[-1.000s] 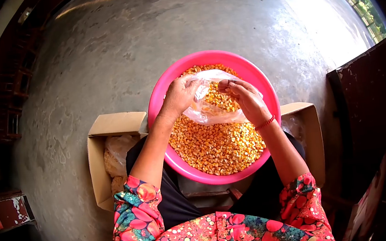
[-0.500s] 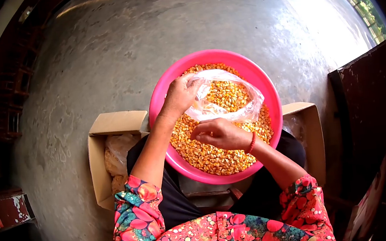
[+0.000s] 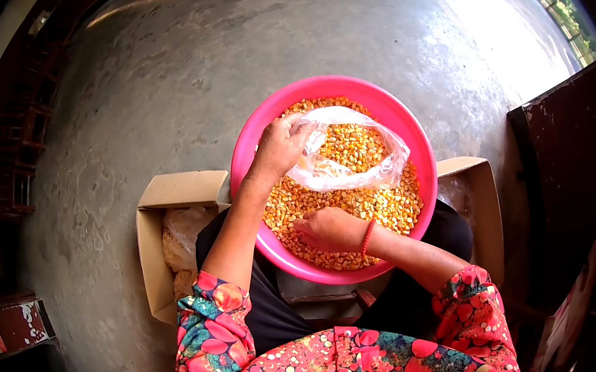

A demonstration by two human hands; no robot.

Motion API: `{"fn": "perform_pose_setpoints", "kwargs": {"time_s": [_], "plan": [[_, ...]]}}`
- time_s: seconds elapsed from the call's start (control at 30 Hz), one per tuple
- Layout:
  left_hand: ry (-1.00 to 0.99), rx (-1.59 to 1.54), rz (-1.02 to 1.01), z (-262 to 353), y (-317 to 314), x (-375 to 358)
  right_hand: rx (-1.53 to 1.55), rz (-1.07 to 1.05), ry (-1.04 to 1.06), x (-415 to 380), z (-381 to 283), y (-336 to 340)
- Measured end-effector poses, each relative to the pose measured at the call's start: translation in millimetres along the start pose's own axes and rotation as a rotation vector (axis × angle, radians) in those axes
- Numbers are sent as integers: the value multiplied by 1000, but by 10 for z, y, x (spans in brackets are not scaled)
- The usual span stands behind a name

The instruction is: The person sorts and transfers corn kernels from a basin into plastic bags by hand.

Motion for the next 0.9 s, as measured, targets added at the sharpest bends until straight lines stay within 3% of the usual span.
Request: {"fn": "perform_pose_setpoints", "kwargs": {"time_s": [0.1,0.27,0.37,0.43,0.6,0.67,0.7,0.77,0.83,0.9], "plan": [[-48,14,-13,-19,-12,9,107,74,61,-11,52,22],[8,51,-14,65,-45,-55,356,-14,-62,-24,86,113],[-137,161,95,27,-56,-68,445,7,-82,-32,143,98],[-88,404,-34,157,-56,-117,441,4,-75,-22,137,115],[-164,401,-51,103,-62,-122,489,-5,-75,1,90,212],[-124,413,-45,118,-41,-117,799,-84,-273,12,56,321],[-124,413,-40,132,-33,-120,797,-88,-270,23,44,371],[-115,408,-37,151,-22,-127,1314,-94,-629,14,99,414],[-130,409,-30,148,-12,-123,1556,-148,-607,21,215,412],[-146,408,-25,139,-9,-124,1537,-24,-598,35,129,532]]}}
Point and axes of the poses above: each hand's wrist, its own x-axis towards the middle knuckle, its own y-axis out of the back of the hand, z = x × y, the point moved 3 cm from there along x, towards the middle knuckle, and after that the axes turned 12 degrees about z, right-handed, at the moved point
